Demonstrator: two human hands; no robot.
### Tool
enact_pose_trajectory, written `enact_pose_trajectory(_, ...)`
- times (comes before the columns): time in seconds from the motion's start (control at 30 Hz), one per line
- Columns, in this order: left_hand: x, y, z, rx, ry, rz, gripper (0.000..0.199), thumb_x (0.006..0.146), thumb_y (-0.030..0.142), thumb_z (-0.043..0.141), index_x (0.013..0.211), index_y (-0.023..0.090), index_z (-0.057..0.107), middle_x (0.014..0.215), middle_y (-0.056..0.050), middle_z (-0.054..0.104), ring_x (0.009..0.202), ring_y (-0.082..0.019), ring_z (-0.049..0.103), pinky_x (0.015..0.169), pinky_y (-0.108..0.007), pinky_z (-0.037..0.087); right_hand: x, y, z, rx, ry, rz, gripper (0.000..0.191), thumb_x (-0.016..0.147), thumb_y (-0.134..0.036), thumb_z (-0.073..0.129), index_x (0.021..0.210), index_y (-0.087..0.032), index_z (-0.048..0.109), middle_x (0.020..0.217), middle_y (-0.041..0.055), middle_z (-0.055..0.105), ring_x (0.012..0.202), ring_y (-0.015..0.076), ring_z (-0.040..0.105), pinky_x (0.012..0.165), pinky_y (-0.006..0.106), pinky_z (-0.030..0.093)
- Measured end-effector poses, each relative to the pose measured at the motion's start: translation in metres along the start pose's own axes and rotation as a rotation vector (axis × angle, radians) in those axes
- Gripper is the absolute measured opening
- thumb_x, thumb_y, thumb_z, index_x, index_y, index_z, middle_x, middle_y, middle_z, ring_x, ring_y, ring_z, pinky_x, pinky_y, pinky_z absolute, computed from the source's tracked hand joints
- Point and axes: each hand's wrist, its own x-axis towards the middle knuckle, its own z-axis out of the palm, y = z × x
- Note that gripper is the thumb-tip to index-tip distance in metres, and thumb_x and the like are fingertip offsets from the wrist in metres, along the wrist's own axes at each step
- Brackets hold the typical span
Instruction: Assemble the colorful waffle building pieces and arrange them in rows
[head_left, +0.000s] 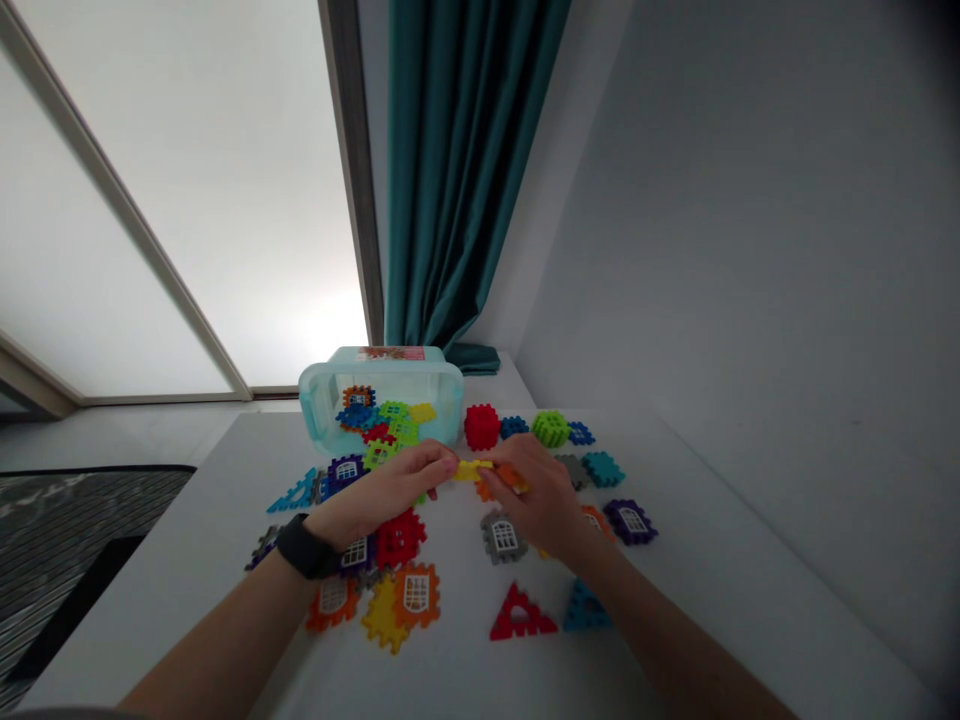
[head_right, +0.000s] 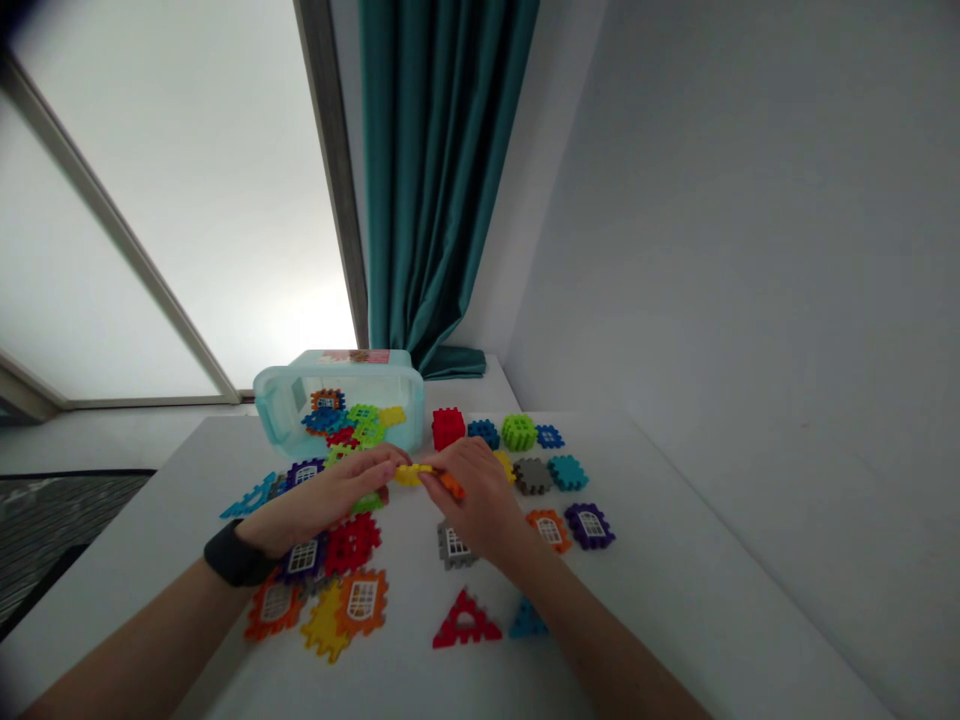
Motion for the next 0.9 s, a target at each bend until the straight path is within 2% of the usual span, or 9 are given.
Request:
enact_pose_trajectory(0.1, 0.002, -0.001, 0.005, -0.061, 0.024, -0.043, 0.041, 0.094, 0.057, 0.048, 0.092, 0.020, 0.065, 0.086, -0.001, 0.061, 0.079, -0.016, 0.055, 0.074, -0.028, 0.047, 0.002, 0.000, 0.004, 0.140, -0.038, 0.393, 0.016, 0.090, -0.034, 0.060, 0.085, -0.021, 0.068, 0.073, 0.0019, 0.069, 0.067, 0.0181, 0.064, 0.064, 0.030, 0.050)
enact_pose_trajectory(0.17, 0.005, -0.005, 0.005, -0.084, 0.012, -0.027, 0.038, 0.087, 0.056, 0.059, 0.080, 0.019, 0.062, 0.077, 0.001, 0.057, 0.072, -0.015, 0.051, 0.066, -0.026, 0.044, 0.004, -0.001, 0.005, 0.303, -0.084, 0.581, 0.020, 0.087, -0.039, 0.062, 0.083, -0.021, 0.068, 0.069, 0.0007, 0.069, 0.062, 0.0170, 0.064, 0.058, 0.028, 0.049)
enact_pose_trajectory(0.23, 0.009, -0.009, 0.003, -0.102, 0.024, 0.007, 0.036, 0.083, 0.053, 0.066, 0.076, 0.018, 0.060, 0.076, 0.001, 0.056, 0.070, -0.014, 0.050, 0.063, -0.025, 0.043, 0.005, -0.002, 0.006, 0.443, -0.095, 0.683, 0.023, 0.084, -0.043, 0.064, 0.080, -0.020, 0.067, 0.068, 0.0004, 0.068, 0.060, 0.0166, 0.063, 0.055, 0.027, 0.048)
enact_pose_trajectory(0.3, 0.012, -0.013, 0.001, -0.102, 0.059, 0.054, 0.034, 0.082, 0.050, 0.067, 0.074, 0.018, 0.060, 0.078, 0.000, 0.056, 0.070, -0.014, 0.050, 0.063, -0.025, 0.043, 0.006, -0.003, 0.006, 0.515, -0.094, 0.727, 0.027, 0.083, -0.046, 0.065, 0.078, -0.020, 0.067, 0.067, 0.0005, 0.068, 0.058, 0.0160, 0.061, 0.054, 0.027, 0.047)
enact_pose_trajectory(0.5, 0.013, -0.015, -0.002, -0.017, 0.143, 0.148, 0.032, 0.084, 0.047, 0.064, 0.069, 0.019, 0.058, 0.085, -0.003, 0.061, 0.074, -0.016, 0.056, 0.063, -0.027, 0.049, 0.009, -0.001, 0.001, 0.498, -0.094, 0.694, 0.037, 0.085, -0.054, 0.061, 0.074, -0.019, 0.065, 0.065, -0.0006, 0.061, 0.058, 0.0142, 0.056, 0.054, 0.026, 0.044)
enact_pose_trajectory(0.77, 0.012, -0.014, -0.004, 0.030, 0.140, 0.156, 0.029, 0.088, 0.043, 0.061, 0.072, 0.019, 0.060, 0.087, -0.003, 0.063, 0.078, -0.017, 0.059, 0.069, -0.029, 0.051, 0.007, 0.004, -0.002, 0.446, -0.202, 0.620, 0.024, 0.089, -0.042, 0.058, 0.083, -0.019, 0.065, 0.072, 0.0002, 0.064, 0.064, 0.0155, 0.059, 0.060, 0.028, 0.045)
enact_pose_trajectory(0.83, 0.012, -0.014, -0.004, 0.071, 0.153, 0.179, 0.028, 0.088, 0.043, 0.062, 0.074, 0.019, 0.060, 0.088, -0.004, 0.063, 0.080, -0.017, 0.059, 0.070, -0.029, 0.052, 0.006, 0.007, -0.004, 0.366, -0.211, 0.540, 0.019, 0.090, -0.037, 0.058, 0.085, -0.020, 0.065, 0.076, 0.0008, 0.066, 0.069, 0.0167, 0.060, 0.064, 0.029, 0.048)
enact_pose_trajectory(0.9, 0.013, -0.013, -0.005, 0.117, 0.164, 0.205, 0.027, 0.088, 0.043, 0.062, 0.077, 0.019, 0.062, 0.089, -0.004, 0.064, 0.082, -0.018, 0.060, 0.071, -0.030, 0.052, 0.006, 0.009, -0.008, 0.222, -0.182, 0.396, 0.014, 0.091, -0.031, 0.058, 0.085, -0.021, 0.064, 0.081, 0.0021, 0.066, 0.075, 0.0184, 0.061, 0.070, 0.032, 0.049)
